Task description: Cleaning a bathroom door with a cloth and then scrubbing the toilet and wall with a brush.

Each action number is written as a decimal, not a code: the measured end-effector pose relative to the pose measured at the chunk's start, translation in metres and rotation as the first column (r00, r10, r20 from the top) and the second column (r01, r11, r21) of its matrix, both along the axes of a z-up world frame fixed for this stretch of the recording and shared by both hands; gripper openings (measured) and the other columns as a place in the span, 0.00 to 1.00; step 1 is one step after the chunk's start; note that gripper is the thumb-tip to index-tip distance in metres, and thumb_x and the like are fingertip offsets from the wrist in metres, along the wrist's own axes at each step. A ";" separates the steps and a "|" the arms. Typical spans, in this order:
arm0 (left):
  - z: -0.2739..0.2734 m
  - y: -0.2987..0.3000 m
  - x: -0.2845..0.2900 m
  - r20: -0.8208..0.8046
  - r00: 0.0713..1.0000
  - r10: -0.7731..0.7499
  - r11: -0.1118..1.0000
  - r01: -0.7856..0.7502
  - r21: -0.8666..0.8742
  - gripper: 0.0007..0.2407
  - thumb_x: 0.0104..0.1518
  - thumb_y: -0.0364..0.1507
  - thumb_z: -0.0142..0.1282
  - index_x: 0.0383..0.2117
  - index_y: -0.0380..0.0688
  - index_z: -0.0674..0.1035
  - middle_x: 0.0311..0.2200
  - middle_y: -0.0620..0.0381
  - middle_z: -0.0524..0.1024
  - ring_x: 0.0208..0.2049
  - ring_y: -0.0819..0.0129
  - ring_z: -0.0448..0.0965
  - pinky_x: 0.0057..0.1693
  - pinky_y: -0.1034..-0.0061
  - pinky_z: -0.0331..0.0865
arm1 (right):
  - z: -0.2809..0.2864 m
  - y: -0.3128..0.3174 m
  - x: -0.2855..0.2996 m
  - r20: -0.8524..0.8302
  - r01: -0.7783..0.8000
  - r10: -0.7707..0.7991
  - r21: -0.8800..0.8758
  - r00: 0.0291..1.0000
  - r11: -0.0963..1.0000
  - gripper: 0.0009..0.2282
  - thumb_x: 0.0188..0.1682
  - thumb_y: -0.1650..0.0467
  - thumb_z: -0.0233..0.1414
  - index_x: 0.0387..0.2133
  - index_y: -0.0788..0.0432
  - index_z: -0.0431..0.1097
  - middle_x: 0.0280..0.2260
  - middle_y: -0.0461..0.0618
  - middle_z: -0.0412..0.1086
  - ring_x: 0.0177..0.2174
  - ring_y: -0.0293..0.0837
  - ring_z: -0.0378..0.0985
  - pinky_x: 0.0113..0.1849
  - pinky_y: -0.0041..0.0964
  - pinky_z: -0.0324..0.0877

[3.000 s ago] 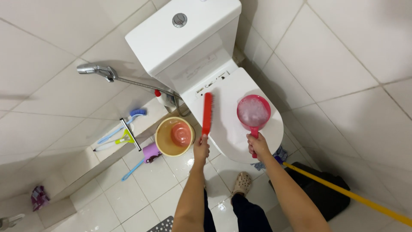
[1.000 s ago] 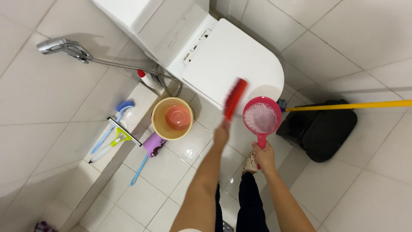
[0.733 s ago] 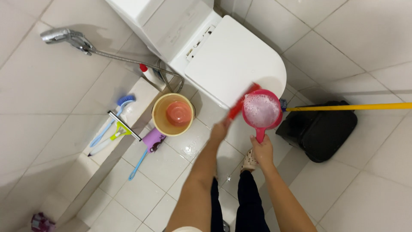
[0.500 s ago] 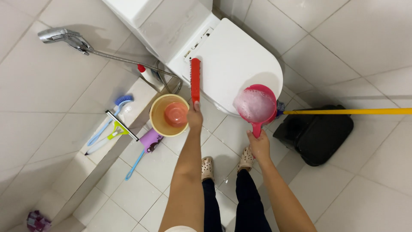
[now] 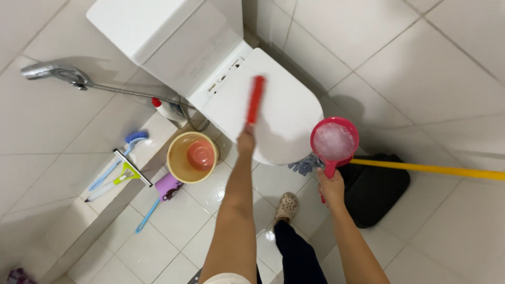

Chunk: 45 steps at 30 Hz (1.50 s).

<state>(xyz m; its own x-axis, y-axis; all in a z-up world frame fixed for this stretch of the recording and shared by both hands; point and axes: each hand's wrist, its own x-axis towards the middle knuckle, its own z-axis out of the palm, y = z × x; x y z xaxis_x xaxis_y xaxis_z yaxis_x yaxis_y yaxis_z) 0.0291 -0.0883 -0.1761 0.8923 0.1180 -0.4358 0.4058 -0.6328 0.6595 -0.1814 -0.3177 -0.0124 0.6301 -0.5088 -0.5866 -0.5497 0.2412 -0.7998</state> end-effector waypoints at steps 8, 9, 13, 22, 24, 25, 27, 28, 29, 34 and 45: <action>-0.030 -0.115 -0.062 -0.049 0.991 -0.125 0.992 0.125 -0.015 0.23 0.69 0.49 0.33 0.56 0.51 0.76 0.35 0.34 0.81 0.37 0.36 0.82 0.44 0.47 0.74 | 0.010 -0.047 0.025 -0.130 -0.060 0.056 -0.028 0.990 0.998 0.08 0.50 0.68 0.56 0.31 0.58 0.65 0.14 0.44 0.59 0.11 0.37 0.59 0.13 0.35 0.55; -0.008 -0.132 -0.070 -0.061 0.973 -0.223 0.974 0.221 -0.043 0.24 0.66 0.50 0.35 0.60 0.54 0.72 0.38 0.32 0.79 0.41 0.35 0.81 0.50 0.47 0.72 | 0.007 -0.050 0.030 -0.136 -0.074 0.069 -0.026 0.988 0.997 0.08 0.50 0.68 0.57 0.30 0.58 0.65 0.14 0.44 0.58 0.11 0.37 0.58 0.13 0.35 0.55; 0.006 -0.153 -0.025 -0.164 0.940 -0.299 0.954 0.301 -0.013 0.25 0.63 0.53 0.36 0.60 0.58 0.72 0.45 0.35 0.79 0.48 0.38 0.79 0.57 0.48 0.70 | 0.013 -0.053 0.050 -0.176 -0.118 0.120 0.025 0.977 0.993 0.09 0.50 0.67 0.57 0.30 0.58 0.64 0.13 0.45 0.58 0.10 0.37 0.57 0.13 0.35 0.54; 0.062 0.043 0.059 0.139 0.973 0.183 0.983 -0.185 -0.001 0.23 0.64 0.50 0.40 0.60 0.54 0.73 0.42 0.36 0.80 0.46 0.35 0.78 0.52 0.50 0.72 | 0.023 -0.027 0.098 -0.078 -0.324 0.329 0.068 0.941 0.944 0.08 0.47 0.69 0.59 0.27 0.57 0.65 0.13 0.43 0.58 0.09 0.37 0.58 0.12 0.36 0.54; 0.091 0.079 0.056 0.053 0.993 0.108 0.989 -0.113 0.096 0.23 0.63 0.51 0.40 0.60 0.58 0.74 0.43 0.38 0.80 0.47 0.37 0.78 0.54 0.51 0.71 | 0.027 -0.009 0.112 -0.098 -0.361 0.368 0.081 0.925 0.929 0.10 0.47 0.67 0.59 0.26 0.58 0.64 0.13 0.44 0.59 0.09 0.37 0.58 0.12 0.36 0.54; 0.104 0.096 0.049 -0.053 0.998 0.026 0.983 -0.016 0.182 0.24 0.62 0.52 0.40 0.59 0.62 0.75 0.45 0.39 0.80 0.48 0.39 0.78 0.55 0.52 0.70 | 0.028 0.000 0.113 -0.128 -0.382 0.392 0.096 0.911 0.919 0.11 0.48 0.66 0.59 0.26 0.58 0.64 0.13 0.45 0.59 0.09 0.37 0.58 0.12 0.35 0.54; 0.129 0.132 0.049 -0.081 0.996 0.044 0.977 -0.026 0.212 0.24 0.62 0.53 0.39 0.59 0.63 0.75 0.45 0.39 0.80 0.49 0.39 0.78 0.55 0.51 0.70 | 0.029 0.024 0.131 -0.143 -0.400 0.412 0.103 0.900 0.911 0.12 0.49 0.65 0.58 0.26 0.58 0.63 0.13 0.44 0.59 0.10 0.36 0.58 0.12 0.35 0.54; 0.142 0.151 0.053 -0.105 0.993 0.059 0.970 -0.032 0.239 0.24 0.62 0.53 0.37 0.59 0.63 0.75 0.46 0.39 0.80 0.50 0.40 0.78 0.55 0.51 0.70 | 0.029 0.037 0.145 -0.154 -0.416 0.428 0.106 0.891 0.903 0.13 0.49 0.64 0.58 0.25 0.58 0.63 0.14 0.43 0.58 0.10 0.36 0.57 0.12 0.35 0.54; 0.125 0.173 0.065 -0.100 0.993 0.057 0.970 -0.032 0.240 0.24 0.62 0.53 0.37 0.59 0.63 0.75 0.46 0.39 0.80 0.50 0.40 0.78 0.55 0.51 0.70 | 0.035 0.050 0.156 -0.149 -0.415 0.426 0.104 0.892 0.904 0.13 0.49 0.64 0.58 0.25 0.58 0.63 0.14 0.43 0.58 0.10 0.36 0.57 0.12 0.35 0.54; 0.044 0.228 0.146 -0.136 0.988 -0.067 0.982 0.089 0.166 0.27 0.63 0.56 0.39 0.53 0.53 0.81 0.48 0.37 0.79 0.54 0.40 0.76 0.59 0.56 0.67 | 0.032 0.102 0.201 -0.197 -0.385 0.412 0.163 0.890 0.908 0.12 0.49 0.64 0.57 0.26 0.58 0.62 0.16 0.44 0.60 0.10 0.36 0.58 0.12 0.35 0.54; 0.014 0.088 0.294 -0.083 0.984 -0.158 0.983 0.165 0.085 0.26 0.61 0.54 0.35 0.56 0.60 0.77 0.49 0.44 0.79 0.52 0.42 0.77 0.57 0.51 0.69 | 0.011 0.158 0.255 -0.202 -0.241 0.265 0.136 0.943 0.961 0.10 0.49 0.67 0.57 0.28 0.59 0.63 0.16 0.44 0.59 0.11 0.36 0.58 0.12 0.35 0.53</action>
<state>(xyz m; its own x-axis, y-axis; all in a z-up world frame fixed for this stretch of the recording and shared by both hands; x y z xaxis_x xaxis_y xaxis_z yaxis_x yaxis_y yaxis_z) 0.3228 -0.0005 -0.1620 0.8677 0.0168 -0.4969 0.3396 -0.7500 0.5676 0.0739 -0.1599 -0.0013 0.5818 -0.2750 -0.7654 -0.7606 0.1493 -0.6318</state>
